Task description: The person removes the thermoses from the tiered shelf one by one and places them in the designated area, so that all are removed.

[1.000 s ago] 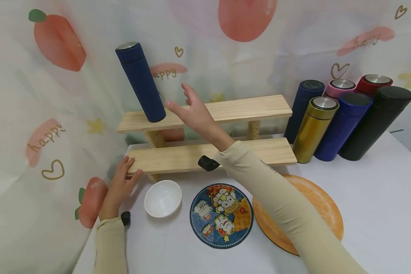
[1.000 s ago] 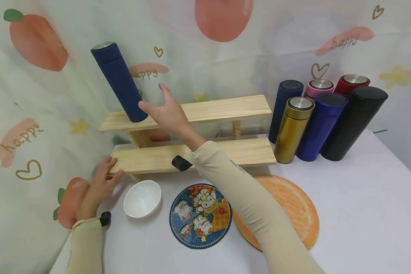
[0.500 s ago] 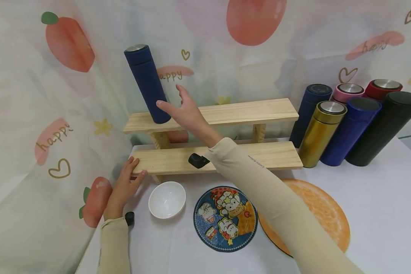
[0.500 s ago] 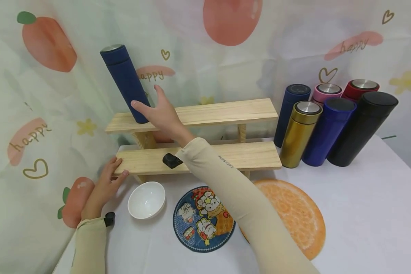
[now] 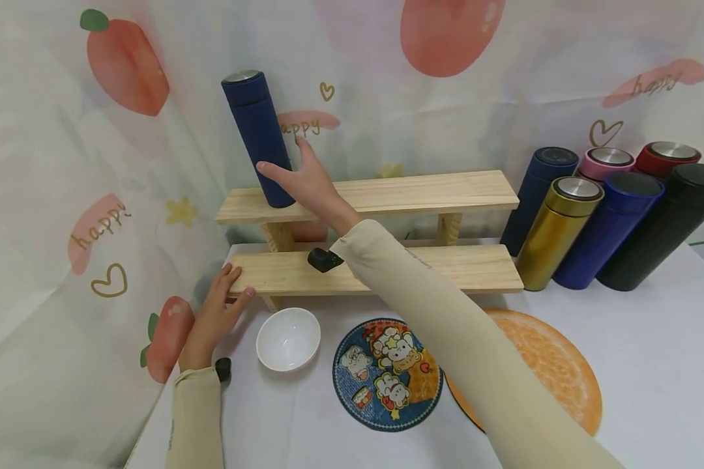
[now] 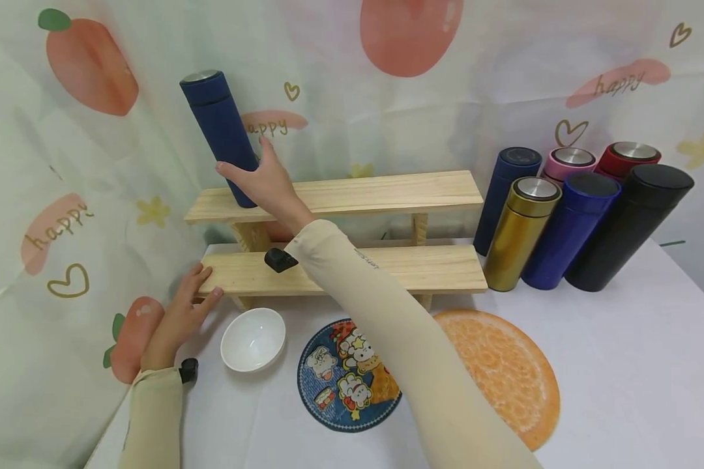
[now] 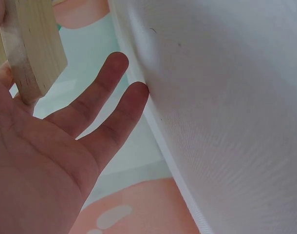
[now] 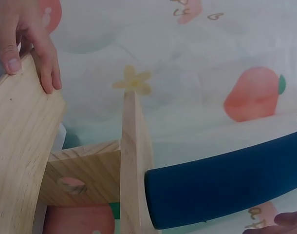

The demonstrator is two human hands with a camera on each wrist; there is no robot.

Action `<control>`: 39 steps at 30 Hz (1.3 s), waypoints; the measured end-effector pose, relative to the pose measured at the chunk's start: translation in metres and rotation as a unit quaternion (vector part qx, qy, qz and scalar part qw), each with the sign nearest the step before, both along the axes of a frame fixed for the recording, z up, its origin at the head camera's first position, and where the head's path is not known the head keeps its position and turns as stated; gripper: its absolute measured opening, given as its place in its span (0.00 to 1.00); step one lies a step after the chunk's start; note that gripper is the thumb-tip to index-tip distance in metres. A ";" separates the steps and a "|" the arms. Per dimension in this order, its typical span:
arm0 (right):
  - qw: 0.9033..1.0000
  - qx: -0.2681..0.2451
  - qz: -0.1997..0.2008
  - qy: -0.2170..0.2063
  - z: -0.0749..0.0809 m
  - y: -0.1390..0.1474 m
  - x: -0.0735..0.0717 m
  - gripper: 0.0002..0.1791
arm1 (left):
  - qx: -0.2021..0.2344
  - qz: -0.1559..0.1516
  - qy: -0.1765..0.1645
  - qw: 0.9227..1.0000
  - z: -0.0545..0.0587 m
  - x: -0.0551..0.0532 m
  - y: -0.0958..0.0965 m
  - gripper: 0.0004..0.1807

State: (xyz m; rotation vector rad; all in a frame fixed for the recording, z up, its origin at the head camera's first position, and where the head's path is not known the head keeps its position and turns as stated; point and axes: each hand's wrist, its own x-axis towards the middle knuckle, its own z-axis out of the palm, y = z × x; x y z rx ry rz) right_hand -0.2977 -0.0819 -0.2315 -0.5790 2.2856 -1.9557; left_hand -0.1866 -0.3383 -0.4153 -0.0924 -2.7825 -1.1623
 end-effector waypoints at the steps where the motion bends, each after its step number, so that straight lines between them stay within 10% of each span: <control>1: 1.000 0.002 -0.001 -0.002 0.000 -0.002 -0.001 0.56 | 0.000 0.001 0.001 1.000 0.000 0.000 0.000 0.38; 39: 0.998 -0.021 -0.050 0.035 0.013 -0.037 -0.046 0.44 | 0.009 0.005 -0.008 1.000 0.005 0.000 0.000 0.38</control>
